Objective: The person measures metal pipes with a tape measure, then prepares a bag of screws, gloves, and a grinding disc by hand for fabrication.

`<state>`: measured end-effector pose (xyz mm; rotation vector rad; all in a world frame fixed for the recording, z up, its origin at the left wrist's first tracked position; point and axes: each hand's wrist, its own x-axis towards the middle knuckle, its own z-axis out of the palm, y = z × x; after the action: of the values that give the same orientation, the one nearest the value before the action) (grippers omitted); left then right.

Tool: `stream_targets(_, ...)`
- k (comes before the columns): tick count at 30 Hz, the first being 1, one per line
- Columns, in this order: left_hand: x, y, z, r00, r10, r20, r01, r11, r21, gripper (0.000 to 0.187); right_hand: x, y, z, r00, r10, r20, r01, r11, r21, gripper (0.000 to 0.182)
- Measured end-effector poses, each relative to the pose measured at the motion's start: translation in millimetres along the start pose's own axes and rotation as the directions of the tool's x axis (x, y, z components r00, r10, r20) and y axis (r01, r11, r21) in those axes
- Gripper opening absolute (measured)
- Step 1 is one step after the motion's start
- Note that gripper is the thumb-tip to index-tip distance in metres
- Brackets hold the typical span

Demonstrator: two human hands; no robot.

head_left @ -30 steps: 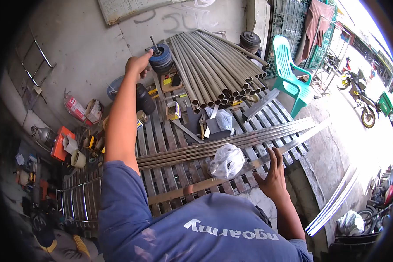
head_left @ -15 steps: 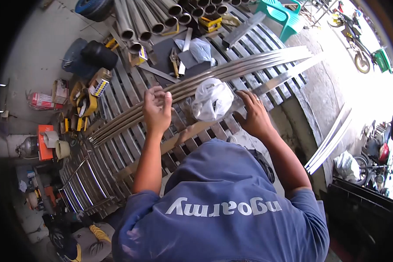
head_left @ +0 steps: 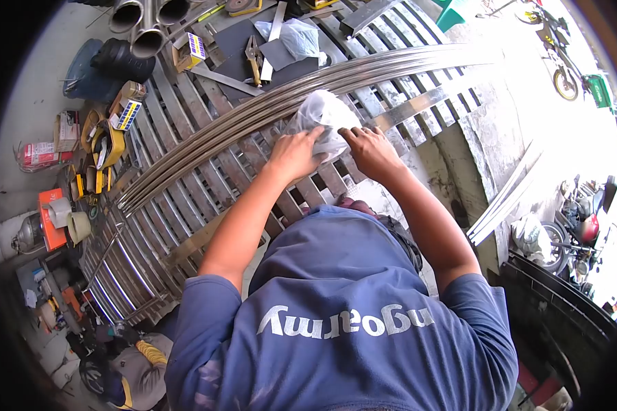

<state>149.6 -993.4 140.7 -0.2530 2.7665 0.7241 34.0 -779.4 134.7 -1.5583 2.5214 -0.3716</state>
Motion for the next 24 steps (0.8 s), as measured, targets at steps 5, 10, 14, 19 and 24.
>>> stream_targets(5, -20, -26, 19, 0.993, 0.033, -0.115, -0.020, 0.994, 0.111, 0.034, -19, -12, -25, 0.997, -0.025, 0.068, 0.004, 0.958, 0.287, 0.028)
stream_targets(10, -56, -34, 5, 0.952, -0.023, -0.306, 0.062, 0.991, 0.118, 0.022, -15, -38, -56, 0.963, -0.022, -0.268, 0.137, 0.897, 0.420, 0.039)
stream_targets(14, -75, -25, -17, 0.934, -0.131, -0.333, 0.205, 0.958, 0.199, 0.021, 6, -16, -35, 0.919, 0.216, -0.329, -0.144, 0.963, 0.229, 0.057)
stream_targets(19, -61, 56, -40, 0.752, 0.301, -0.587, -0.546, 0.783, -0.297, 0.021, 37, 5, 5, 0.881, 0.440, -0.173, -0.376, 0.873, 0.310, 0.070)
stream_targets(24, -4, 16, 24, 0.989, 0.049, -0.139, -0.057, 0.997, -0.056, 0.024, 32, 0, -19, 0.912, 0.406, -0.051, -0.362, 0.858, 0.364, 0.049)
